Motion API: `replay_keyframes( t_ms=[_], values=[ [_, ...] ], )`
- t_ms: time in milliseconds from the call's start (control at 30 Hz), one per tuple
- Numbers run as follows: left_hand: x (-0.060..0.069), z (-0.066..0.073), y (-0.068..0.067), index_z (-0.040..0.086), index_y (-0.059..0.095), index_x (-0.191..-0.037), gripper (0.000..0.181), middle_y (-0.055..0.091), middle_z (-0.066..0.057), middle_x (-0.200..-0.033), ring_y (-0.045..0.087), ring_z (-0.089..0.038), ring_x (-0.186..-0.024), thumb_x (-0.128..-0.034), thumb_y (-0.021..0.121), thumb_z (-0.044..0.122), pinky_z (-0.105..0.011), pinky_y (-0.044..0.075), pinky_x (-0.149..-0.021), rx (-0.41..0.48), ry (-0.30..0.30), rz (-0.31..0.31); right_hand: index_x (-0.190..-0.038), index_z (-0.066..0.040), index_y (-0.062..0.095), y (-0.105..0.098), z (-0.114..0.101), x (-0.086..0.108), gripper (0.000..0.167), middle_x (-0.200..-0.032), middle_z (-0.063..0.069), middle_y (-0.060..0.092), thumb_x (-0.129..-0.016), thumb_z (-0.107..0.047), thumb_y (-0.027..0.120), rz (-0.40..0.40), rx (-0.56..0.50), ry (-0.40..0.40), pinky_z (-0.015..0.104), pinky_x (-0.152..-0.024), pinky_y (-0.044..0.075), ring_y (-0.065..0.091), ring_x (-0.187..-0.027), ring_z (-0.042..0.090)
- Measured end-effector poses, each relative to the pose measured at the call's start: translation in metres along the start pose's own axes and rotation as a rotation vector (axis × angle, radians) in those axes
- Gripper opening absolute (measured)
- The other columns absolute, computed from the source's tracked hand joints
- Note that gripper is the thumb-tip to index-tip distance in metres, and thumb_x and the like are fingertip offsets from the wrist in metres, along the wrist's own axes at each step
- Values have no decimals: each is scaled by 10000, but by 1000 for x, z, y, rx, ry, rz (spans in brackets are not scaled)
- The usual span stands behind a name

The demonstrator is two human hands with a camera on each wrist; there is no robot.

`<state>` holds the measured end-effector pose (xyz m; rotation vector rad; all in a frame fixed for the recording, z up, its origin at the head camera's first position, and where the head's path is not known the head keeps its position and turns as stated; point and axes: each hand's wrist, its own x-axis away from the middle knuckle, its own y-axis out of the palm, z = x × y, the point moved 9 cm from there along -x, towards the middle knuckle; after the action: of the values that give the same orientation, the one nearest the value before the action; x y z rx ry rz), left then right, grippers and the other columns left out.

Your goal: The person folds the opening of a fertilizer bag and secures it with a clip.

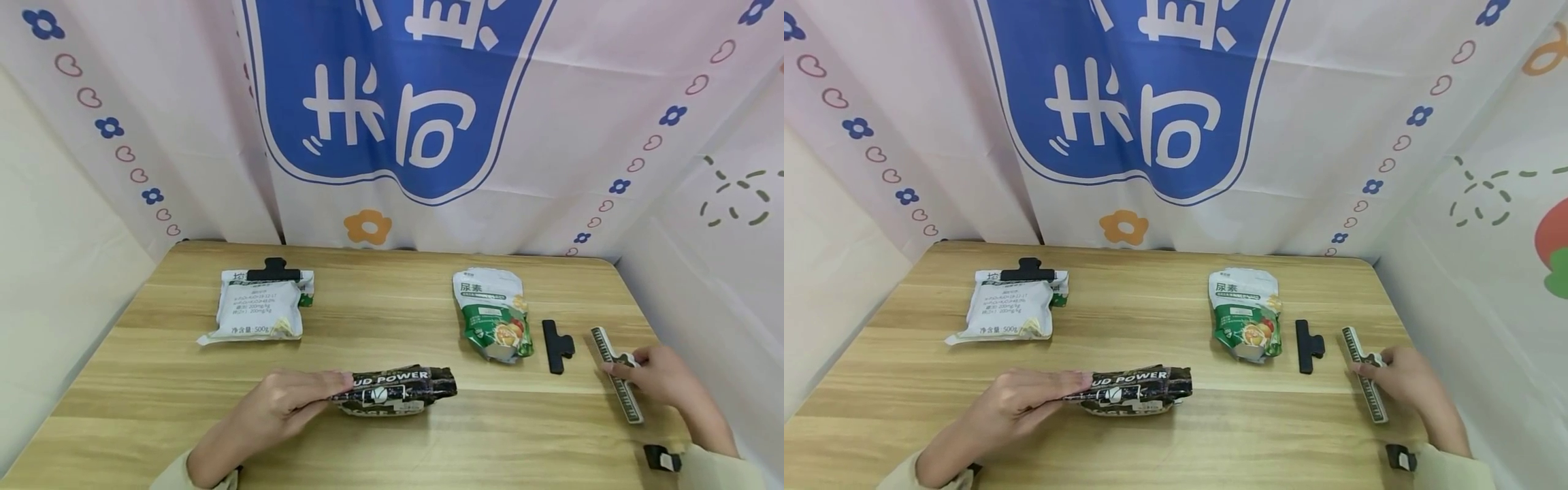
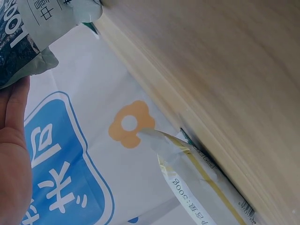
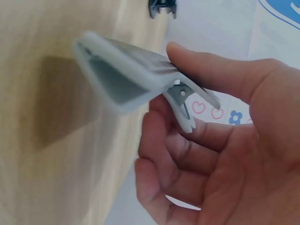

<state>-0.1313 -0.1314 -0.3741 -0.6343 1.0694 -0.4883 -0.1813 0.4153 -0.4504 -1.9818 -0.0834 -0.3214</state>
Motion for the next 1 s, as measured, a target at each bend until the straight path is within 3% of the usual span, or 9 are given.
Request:
replay_keyframes(
  t_ms=[133,367,467,633,867,1000],
  values=[
    [0,-1,1,85,782,-1223,338,811,-72,-1168,802,-195,-1026,-1107,524,270,-182,610,-946,-10,-25,-15,-646,-165,356,-9,-7,5,549,-594,-61,341,-976,-375,742,50,-5,-9,218,-495,306,354,-542,94],
    [-1,-3,2,91,783,-1223,343,812,-62,-1166,803,-184,-1018,-1106,523,281,-179,616,-928,-24,-35,-16,-703,-135,401,-16,-18,7,508,-625,-40,409,-1004,-410,704,25,-42,19,255,-502,438,616,-604,174],
    [0,-3,2,96,785,-1221,350,814,-55,-1161,804,-178,-1010,-1109,515,289,-178,620,-917,-35,-34,-14,-697,-141,380,-20,-25,10,529,-604,-47,390,-1001,-428,706,63,-41,18,259,-484,412,613,-579,179],
    [1,-3,2,91,788,-1211,355,816,-57,-1152,806,-178,-1001,-1109,515,292,-178,622,-909,-38,-29,-11,-699,-131,384,-32,-38,15,546,-582,-45,386,-979,-440,736,179,-18,-22,254,-460,318,464,-507,119],
    [1,-3,3,87,788,-1208,355,816,-58,-1150,806,-178,-998,-1106,522,298,-175,622,-905,-36,-33,-11,-855,-83,677,-43,-62,19,348,-780,47,696,-917,-396,816,305,-4,-93,238,-504,400,510,-624,73],
    [1,-3,3,90,789,-1206,356,816,-59,-1147,806,-176,-994,-1107,519,300,-171,621,-905,-31,-35,-9,-928,-51,695,-45,-78,19,331,-837,89,747,-936,-363,806,307,-13,-132,235,-515,430,580,-681,62]
  ],
)
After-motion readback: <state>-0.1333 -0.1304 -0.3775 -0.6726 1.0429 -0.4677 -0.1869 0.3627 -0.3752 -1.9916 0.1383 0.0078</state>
